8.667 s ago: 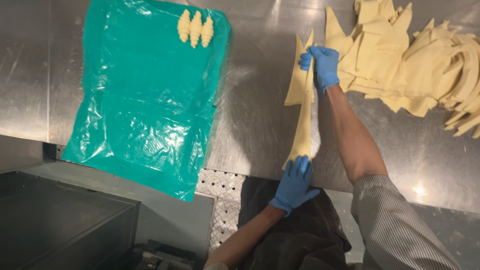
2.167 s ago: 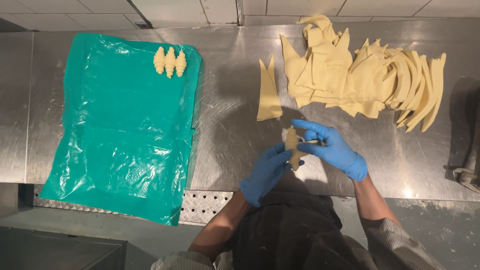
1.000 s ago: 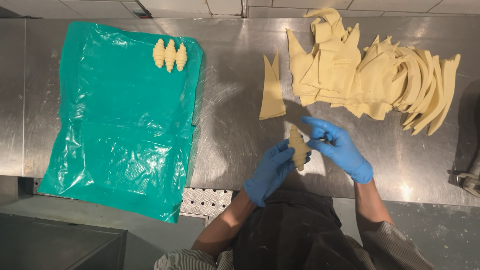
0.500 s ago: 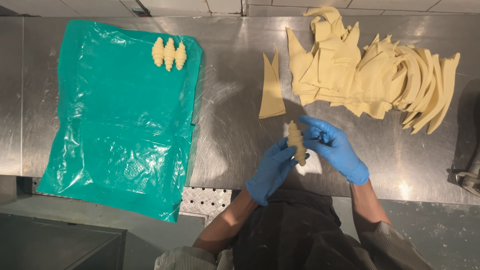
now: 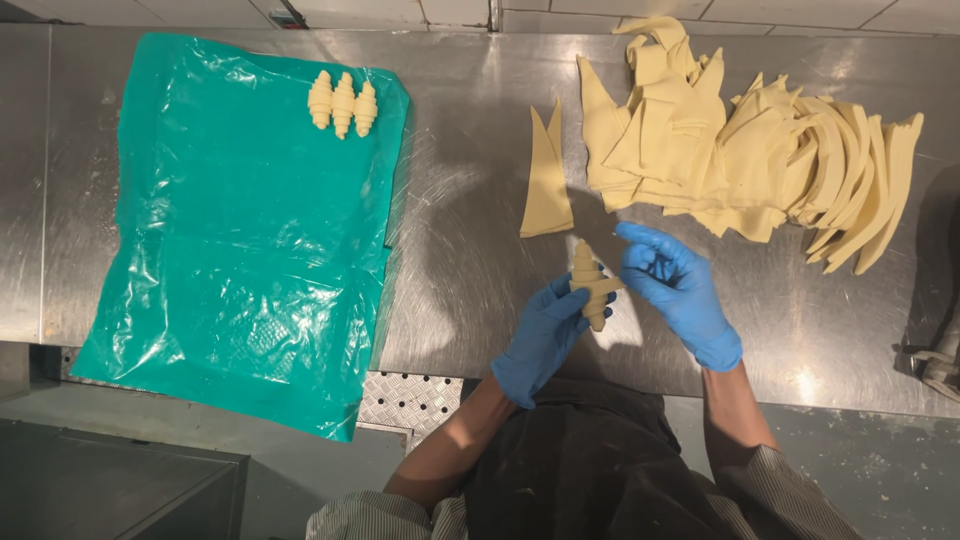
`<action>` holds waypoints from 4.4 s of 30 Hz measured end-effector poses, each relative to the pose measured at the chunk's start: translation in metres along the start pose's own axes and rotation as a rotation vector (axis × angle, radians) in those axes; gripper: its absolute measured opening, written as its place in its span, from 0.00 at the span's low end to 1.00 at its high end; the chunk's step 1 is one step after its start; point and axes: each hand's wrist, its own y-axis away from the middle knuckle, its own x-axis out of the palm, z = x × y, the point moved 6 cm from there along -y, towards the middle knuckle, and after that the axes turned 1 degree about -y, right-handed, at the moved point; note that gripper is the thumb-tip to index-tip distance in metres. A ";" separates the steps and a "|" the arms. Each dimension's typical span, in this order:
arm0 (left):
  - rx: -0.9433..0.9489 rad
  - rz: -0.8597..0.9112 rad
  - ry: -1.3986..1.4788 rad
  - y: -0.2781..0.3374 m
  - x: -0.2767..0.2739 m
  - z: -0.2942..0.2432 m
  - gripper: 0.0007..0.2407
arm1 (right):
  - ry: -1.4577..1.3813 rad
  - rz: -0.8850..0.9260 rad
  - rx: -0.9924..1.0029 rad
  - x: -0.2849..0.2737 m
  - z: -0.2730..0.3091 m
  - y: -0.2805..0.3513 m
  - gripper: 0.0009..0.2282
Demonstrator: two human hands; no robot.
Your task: Rolling pre-cut triangular dough pieces into croissant shapes and placing them on a tray.
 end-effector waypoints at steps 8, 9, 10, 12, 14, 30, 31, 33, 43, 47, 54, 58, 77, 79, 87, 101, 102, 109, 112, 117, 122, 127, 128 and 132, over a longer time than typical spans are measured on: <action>-0.075 0.089 0.143 0.005 0.018 -0.008 0.21 | -0.009 -0.069 0.032 -0.002 -0.004 0.002 0.24; -0.068 0.062 0.100 0.003 0.016 -0.007 0.21 | -0.013 -0.063 0.017 0.000 -0.003 0.002 0.24; -0.060 0.036 0.058 0.002 0.013 -0.006 0.21 | -0.018 -0.057 0.003 0.002 -0.002 0.002 0.24; -0.044 0.044 0.049 0.003 0.011 -0.008 0.21 | 0.001 -0.060 0.012 0.000 -0.003 0.001 0.25; -0.021 0.050 0.040 0.003 0.011 -0.013 0.20 | 0.020 -0.057 0.018 0.000 -0.004 -0.002 0.25; -0.009 0.048 0.181 0.007 0.027 -0.023 0.19 | -0.042 -0.138 -0.048 0.012 0.005 0.001 0.21; 0.006 0.061 0.225 0.007 0.027 -0.023 0.19 | -0.019 -0.132 -0.074 0.016 0.009 0.000 0.21; 0.017 0.046 0.157 0.002 0.015 -0.015 0.18 | 0.009 -0.143 -0.102 0.019 0.008 0.000 0.22; 0.010 0.027 0.169 0.005 0.029 -0.026 0.18 | 0.031 -0.278 -0.142 0.011 -0.004 0.006 0.18; 0.029 0.102 0.211 0.004 0.030 -0.022 0.19 | 0.022 -0.315 -0.174 0.012 -0.005 0.007 0.16; -0.002 0.050 0.205 0.005 0.032 -0.028 0.18 | 0.130 -0.236 -0.268 0.016 0.010 0.007 0.18; -0.017 0.082 0.243 0.004 0.025 -0.020 0.18 | 0.261 -0.216 -0.280 0.017 0.003 0.010 0.14; 0.210 -0.017 0.120 -0.014 -0.115 -0.140 0.15 | 1.080 -0.326 -0.394 0.043 -0.011 0.002 0.26; 0.556 -0.323 -0.339 -0.007 -0.150 -0.252 0.11 | 1.150 -0.400 -0.347 0.035 -0.023 0.004 0.24; 0.765 -0.687 -0.807 -0.112 -0.377 -0.472 0.13 | 0.995 -0.420 -0.133 0.039 -0.060 0.003 0.25; 0.687 -0.738 -0.970 -0.149 -0.423 -0.480 0.18 | 0.928 -0.542 0.035 0.025 -0.075 0.008 0.25; 0.727 -0.723 -1.011 -0.150 -0.432 -0.483 0.16 | 0.942 -0.526 0.025 0.025 -0.075 0.006 0.24; 0.772 -0.650 -1.061 -0.120 -0.367 -0.473 0.21 | 0.971 -0.484 0.029 0.003 -0.057 -0.013 0.23; 1.007 -0.704 -1.382 -0.068 -0.257 -0.421 0.21 | 1.221 -0.436 -0.106 -0.049 -0.068 -0.040 0.19; 0.556 -0.565 -1.541 -0.049 -0.244 -0.169 0.11 | 1.382 -0.285 -0.247 -0.099 -0.035 -0.111 0.22; 0.556 -0.131 -1.902 -0.012 -0.117 0.004 0.25 | 1.384 -0.126 -0.323 -0.130 -0.036 -0.168 0.26; 0.599 -0.267 -1.952 0.005 -0.081 0.029 0.25 | 1.273 0.023 -0.347 -0.144 -0.064 -0.210 0.32; 0.599 -0.288 -1.951 0.001 -0.084 0.032 0.25 | 1.268 0.037 -0.358 -0.136 -0.058 -0.215 0.32; 0.578 -0.424 -1.929 -0.007 -0.083 0.043 0.22 | 1.394 -0.003 -0.203 -0.122 -0.065 -0.225 0.24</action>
